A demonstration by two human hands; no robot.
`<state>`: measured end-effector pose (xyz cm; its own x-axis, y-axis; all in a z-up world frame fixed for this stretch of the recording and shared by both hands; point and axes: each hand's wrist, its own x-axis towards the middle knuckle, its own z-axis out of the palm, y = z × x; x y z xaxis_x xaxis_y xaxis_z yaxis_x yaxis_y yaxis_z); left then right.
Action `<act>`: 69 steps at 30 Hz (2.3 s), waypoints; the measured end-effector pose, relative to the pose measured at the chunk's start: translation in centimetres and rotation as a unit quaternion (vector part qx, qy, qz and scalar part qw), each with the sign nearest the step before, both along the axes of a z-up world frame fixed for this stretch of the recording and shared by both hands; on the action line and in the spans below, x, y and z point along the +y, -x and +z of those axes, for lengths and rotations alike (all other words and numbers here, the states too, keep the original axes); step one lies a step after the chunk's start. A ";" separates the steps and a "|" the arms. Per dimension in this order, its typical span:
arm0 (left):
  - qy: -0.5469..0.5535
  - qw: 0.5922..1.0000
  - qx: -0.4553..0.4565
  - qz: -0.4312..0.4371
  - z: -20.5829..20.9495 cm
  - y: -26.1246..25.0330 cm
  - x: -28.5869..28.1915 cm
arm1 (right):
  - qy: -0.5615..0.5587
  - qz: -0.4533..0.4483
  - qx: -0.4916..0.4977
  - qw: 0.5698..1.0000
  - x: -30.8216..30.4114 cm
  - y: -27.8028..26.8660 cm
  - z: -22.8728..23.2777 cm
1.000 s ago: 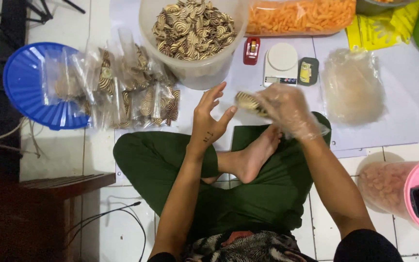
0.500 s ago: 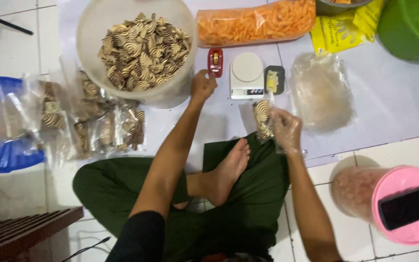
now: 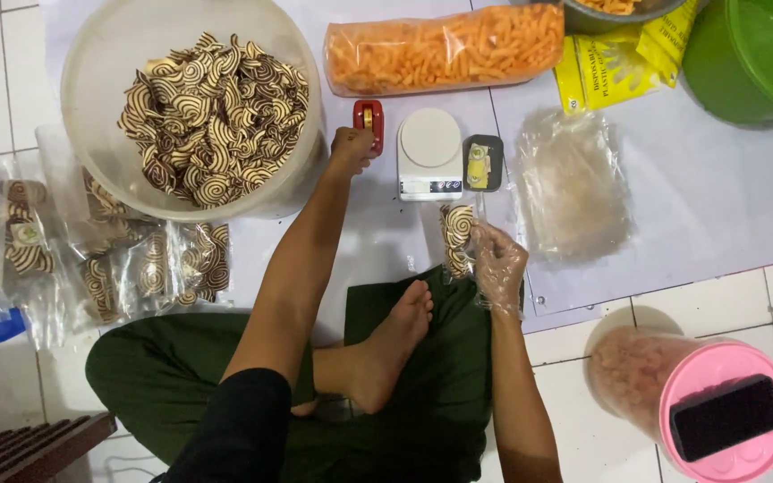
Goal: Packing spiral-patterned cookies into small plastic bags for individual sale.
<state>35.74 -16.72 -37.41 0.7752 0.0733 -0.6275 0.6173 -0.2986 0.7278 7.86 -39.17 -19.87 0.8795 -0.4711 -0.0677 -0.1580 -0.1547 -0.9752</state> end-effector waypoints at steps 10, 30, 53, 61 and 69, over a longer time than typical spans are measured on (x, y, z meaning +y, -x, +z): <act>0.061 0.994 -0.094 -0.018 -0.2 4.8 0.1 | 0.037 0.027 -0.047 0.998 0.4 0.1 0.0; 0.231 0.971 -0.047 -0.029 9.2 20.3 3.6 | 0.110 0.114 -0.022 0.987 0.9 -1.0 -1.3; 0.189 0.876 -0.440 0.058 29.4 32.2 5.9 | 0.097 0.383 -0.077 0.915 11.7 3.5 17.5; -0.196 0.755 -0.618 0.093 32.1 34.1 7.9 | 0.183 0.421 -0.126 0.880 12.0 4.1 18.3; -0.284 0.677 -0.670 -0.107 28.3 34.0 11.5 | 0.254 0.483 -0.138 0.827 13.4 4.7 20.1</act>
<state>1.79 -5.25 -9.10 0.6513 -0.1953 0.7333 -0.5861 -0.7432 0.3226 3.13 -25.74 0.28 0.8107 0.5542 0.1885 0.4958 -0.4787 -0.7246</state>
